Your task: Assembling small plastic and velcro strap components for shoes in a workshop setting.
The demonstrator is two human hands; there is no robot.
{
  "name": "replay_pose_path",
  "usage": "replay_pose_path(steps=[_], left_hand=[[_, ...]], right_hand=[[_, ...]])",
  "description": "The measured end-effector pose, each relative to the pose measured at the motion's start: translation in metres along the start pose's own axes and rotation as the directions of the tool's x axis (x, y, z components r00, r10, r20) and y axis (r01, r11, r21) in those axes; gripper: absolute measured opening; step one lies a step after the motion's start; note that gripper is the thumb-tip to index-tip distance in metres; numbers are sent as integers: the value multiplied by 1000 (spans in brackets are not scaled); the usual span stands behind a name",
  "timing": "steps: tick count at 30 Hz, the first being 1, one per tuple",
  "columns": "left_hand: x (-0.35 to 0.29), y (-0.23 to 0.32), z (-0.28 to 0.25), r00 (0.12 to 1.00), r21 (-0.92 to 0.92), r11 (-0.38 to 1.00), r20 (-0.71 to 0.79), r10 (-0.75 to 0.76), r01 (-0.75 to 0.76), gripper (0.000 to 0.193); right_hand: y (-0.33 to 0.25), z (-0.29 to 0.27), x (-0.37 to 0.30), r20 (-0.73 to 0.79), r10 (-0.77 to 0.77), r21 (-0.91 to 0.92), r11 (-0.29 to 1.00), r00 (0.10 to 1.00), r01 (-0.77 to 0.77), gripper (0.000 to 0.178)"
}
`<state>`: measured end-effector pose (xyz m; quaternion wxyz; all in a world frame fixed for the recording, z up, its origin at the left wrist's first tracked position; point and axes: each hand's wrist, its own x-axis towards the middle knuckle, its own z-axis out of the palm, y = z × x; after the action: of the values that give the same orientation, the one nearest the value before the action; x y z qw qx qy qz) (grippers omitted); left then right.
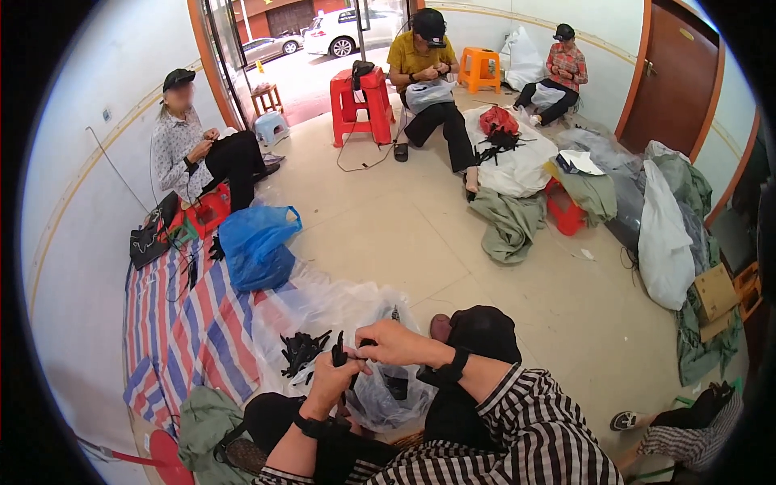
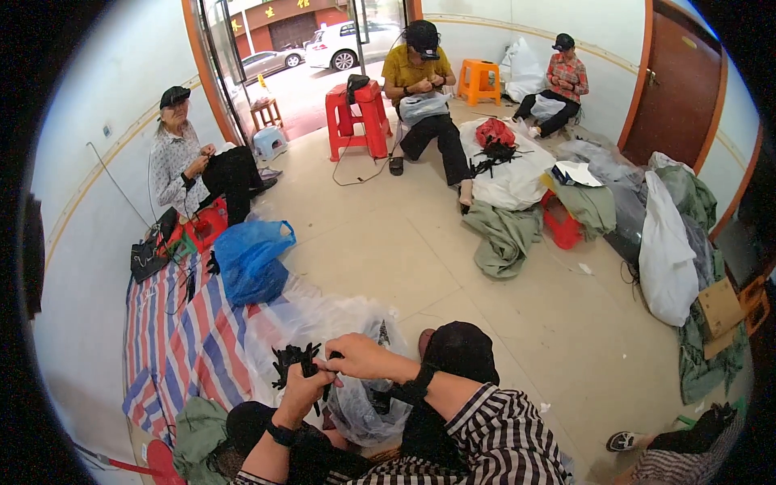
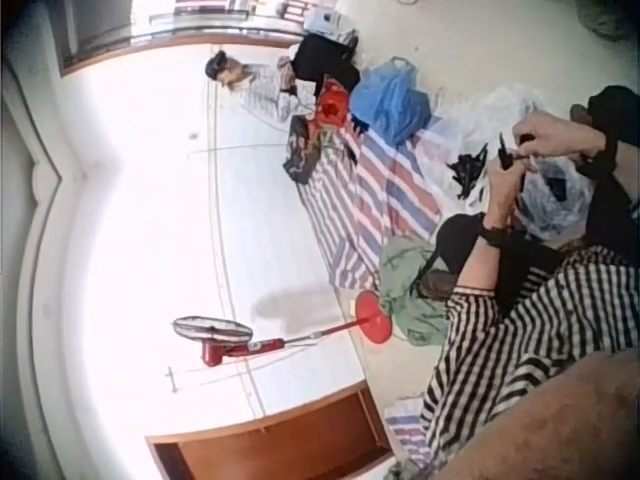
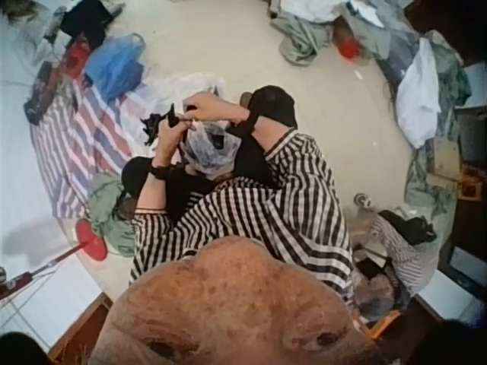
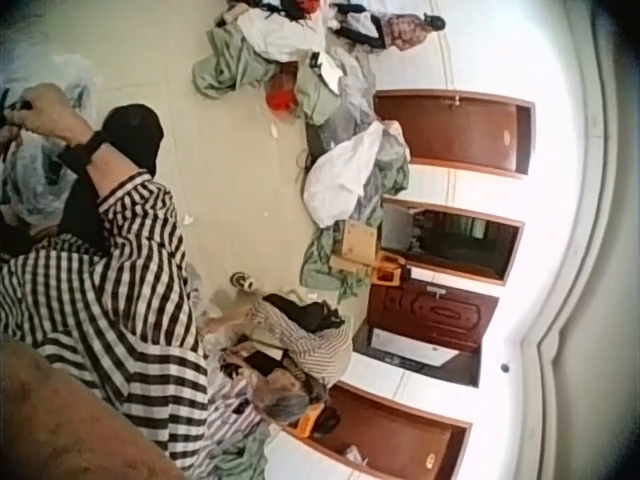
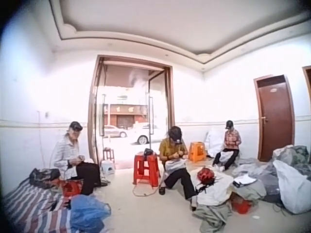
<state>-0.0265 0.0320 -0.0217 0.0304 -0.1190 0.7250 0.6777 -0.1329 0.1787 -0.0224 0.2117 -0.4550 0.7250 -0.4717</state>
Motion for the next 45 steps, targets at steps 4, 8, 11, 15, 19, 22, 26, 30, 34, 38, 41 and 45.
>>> replay_pose_path(steps=[4, 8, 11, 15, 19, 22, 26, 30, 34, 38, 41, 45], left_hand=[[4, -11, -6, 1000, -57, 998, -7, 2, -3, 8], [6, -8, -9, 1000, -197, 980, 17, -25, 28, 6], [8, -13, -9, 998, -251, 968, 62, 4, 12, 5], [9, -9, -7, 995, -275, 958, 80, -59, 79, 5], [10, -11, -10, 994, -269, 960, 92, -58, 81, 5], [13, -15, -7, 990, -260, 961, 122, -66, 96, 4], [19, -19, -3, 991, -205, 975, 117, -61, 84, 6], [28, -18, 3, 997, -216, 976, 71, -15, 30, 7], [35, -13, 3, 996, -163, 987, 84, 21, -7, 8], [39, -13, 6, 988, -113, 994, 149, 32, -15, 10], [41, -22, 8, 992, -95, 995, 119, 44, -33, 9], [44, -23, 8, 992, -74, 997, 121, 48, -39, 6]], right_hand=[[-3, 5, 1, -69, -21, -31, 999, 997, 19, 28], [-3, 5, 2, -137, -36, -31, 999, 990, 32, 28], [4, 4, 4, -147, -45, -48, 998, 988, 38, 30], [12, 2, 4, -132, -34, -72, 997, 991, 24, 29], [18, 0, 6, -78, -115, -54, 992, 990, 111, 23], [18, -3, 3, -4, -56, -9, 998, 998, 56, 21], [23, -1, 3, -78, -61, -95, 994, 995, 54, 22], [19, -10, -1, -90, -35, -146, 989, 995, 21, 18], [22, -7, -5, -260, -68, -172, 985, 963, 24, 16], [32, -4, -10, -383, 7, -83, 996, 924, -42, 18], [40, -3, -10, -339, 34, -19, 999, 940, -43, 22], [45, -6, -7, -235, 69, 20, 998, 969, -67, 27]])
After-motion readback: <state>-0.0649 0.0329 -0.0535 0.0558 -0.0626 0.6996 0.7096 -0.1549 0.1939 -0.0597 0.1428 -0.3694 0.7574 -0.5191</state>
